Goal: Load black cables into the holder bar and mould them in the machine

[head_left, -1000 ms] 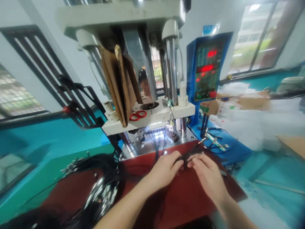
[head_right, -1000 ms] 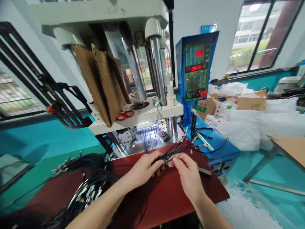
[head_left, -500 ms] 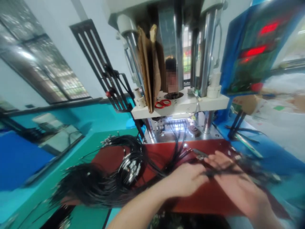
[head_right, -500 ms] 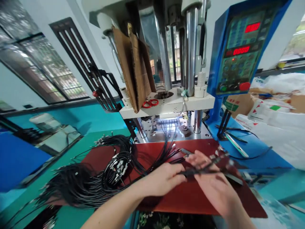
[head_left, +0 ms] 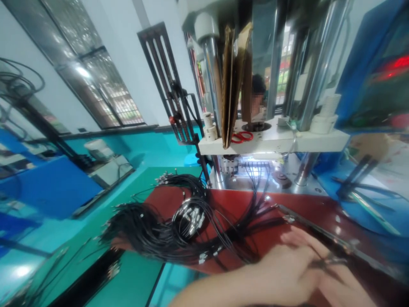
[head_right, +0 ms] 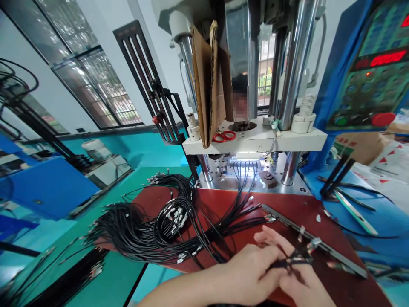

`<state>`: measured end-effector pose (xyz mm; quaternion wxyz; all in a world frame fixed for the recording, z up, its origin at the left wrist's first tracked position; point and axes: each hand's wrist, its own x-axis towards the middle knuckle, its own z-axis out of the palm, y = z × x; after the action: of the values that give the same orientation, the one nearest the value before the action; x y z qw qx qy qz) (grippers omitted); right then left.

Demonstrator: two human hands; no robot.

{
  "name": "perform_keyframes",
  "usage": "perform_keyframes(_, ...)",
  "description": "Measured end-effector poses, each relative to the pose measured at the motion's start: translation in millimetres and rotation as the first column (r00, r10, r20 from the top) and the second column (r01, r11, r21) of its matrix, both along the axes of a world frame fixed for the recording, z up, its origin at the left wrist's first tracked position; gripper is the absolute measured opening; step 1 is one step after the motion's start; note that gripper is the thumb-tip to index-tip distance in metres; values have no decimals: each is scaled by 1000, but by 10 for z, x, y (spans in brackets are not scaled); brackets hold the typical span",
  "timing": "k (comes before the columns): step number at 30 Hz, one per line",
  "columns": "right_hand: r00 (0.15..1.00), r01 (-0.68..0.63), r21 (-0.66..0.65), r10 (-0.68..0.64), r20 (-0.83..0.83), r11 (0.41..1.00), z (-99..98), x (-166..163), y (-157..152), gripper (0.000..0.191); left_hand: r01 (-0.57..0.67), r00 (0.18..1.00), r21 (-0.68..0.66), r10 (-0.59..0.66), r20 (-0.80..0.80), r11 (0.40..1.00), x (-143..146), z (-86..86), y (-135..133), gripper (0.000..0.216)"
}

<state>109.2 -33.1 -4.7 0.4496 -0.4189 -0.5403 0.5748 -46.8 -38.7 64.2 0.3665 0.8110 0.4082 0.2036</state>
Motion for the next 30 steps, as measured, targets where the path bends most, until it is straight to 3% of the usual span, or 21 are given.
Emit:
perform_keyframes(2, 987, -88, 88, 75, 140, 992, -17, -54, -46, 36, -78, 996, 29, 77, 43, 997, -103, 237, 33, 30)
perform_keyframes(4, 923, -216, 232, 121, 365, 949, -8, -279, -147, 23, -111, 982, 50, 101, 160, 993, -270, 548, 84, 28)
perform_keyframes(5, 865, -321, 316, 141, 481, 893, -6, -453, -207, 20, -117, 970, 63, 101, 221, 991, -358, 709, 113, 27)
perform_keyframes(6, 799, -448, 406, 153, 582, 796, -15, -657, -264, 21, -136, 957, 85, 109, 270, 987, -437, 859, 141, 26)
perform_keyframes(8, 674, -622, 534, 45, 737, 573, -82, -1101, -348, 24, -187, 942, 160, 131, 308, 969, -556, 1096, 186, 24)
perform_keyframes(9, 625, -642, 566, -76, 777, 517, -135, -1311, -368, 23, -212, 939, 202, 142, 313, 956, -593, 1175, 200, 23)
perform_keyframes(11, 511, -668, 567, -257, 820, 482, -232, -1642, -360, 16, -249, 937, 274, 161, 309, 929, -640, 1252, 211, 22)
perform_keyframes(13, 414, -714, 527, -329, 849, 462, -224, -1792, -302, 19, -276, 933, 294, 181, 312, 915, -676, 1246, 208, 23)
perform_keyframes(15, 328, -791, 438, -308, 893, 427, -33, -1743, -216, 22, -293, 927, 279, 200, 318, 914, -721, 1196, 204, 24)
perform_keyframes(19, 156, -928, 189, -127, 980, 321, 754, -1270, -1, 16, -274, 920, 210, 192, 343, 938, -802, 1063, 222, 24)
perform_keyframes(20, 152, -941, 159, -46, 987, 297, 948, -1129, 65, 20, -269, 913, 189, 188, 363, 944, -814, 1031, 234, 24)
perform_keyframes(21, 223, -939, 185, 103, 969, 290, 1108, -990, 138, 24, -267, 902, 163, 187, 390, 950, -821, 1003, 247, 25)
perform_keyframes(22, 303, -921, 217, 248, 920, 323, 1224, -854, 218, 28, -267, 886, 134, 188, 424, 954, -828, 981, 261, 25)
perform_keyframes(23, 398, -884, 244, 367, 841, 398, 1289, -723, 306, 28, -267, 866, 106, 191, 463, 958, -834, 966, 274, 25)
perform_keyframes(25, 637, -717, 253, 463, 616, 650, 1263, -471, 496, 18, -273, 814, 57, 199, 546, 960, -852, 959, 290, 25)
perform_keyframes(27, 884, -416, 201, 342, 318, 887, 1068, -243, 674, 6, -268, 756, 14, 202, 622, 963, -868, 974, 293, 25)
perform_keyframes(28, 964, -240, 161, 216, 152, 957, 931, -147, 744, 6, -261, 734, -11, 206, 647, 965, -868, 978, 291, 24)
perform_keyframes(30, 984, -19, 40, 26, -174, 999, 640, -9, 822, 10, -233, 713, -69, 218, 667, 970, -830, 949, 294, 25)
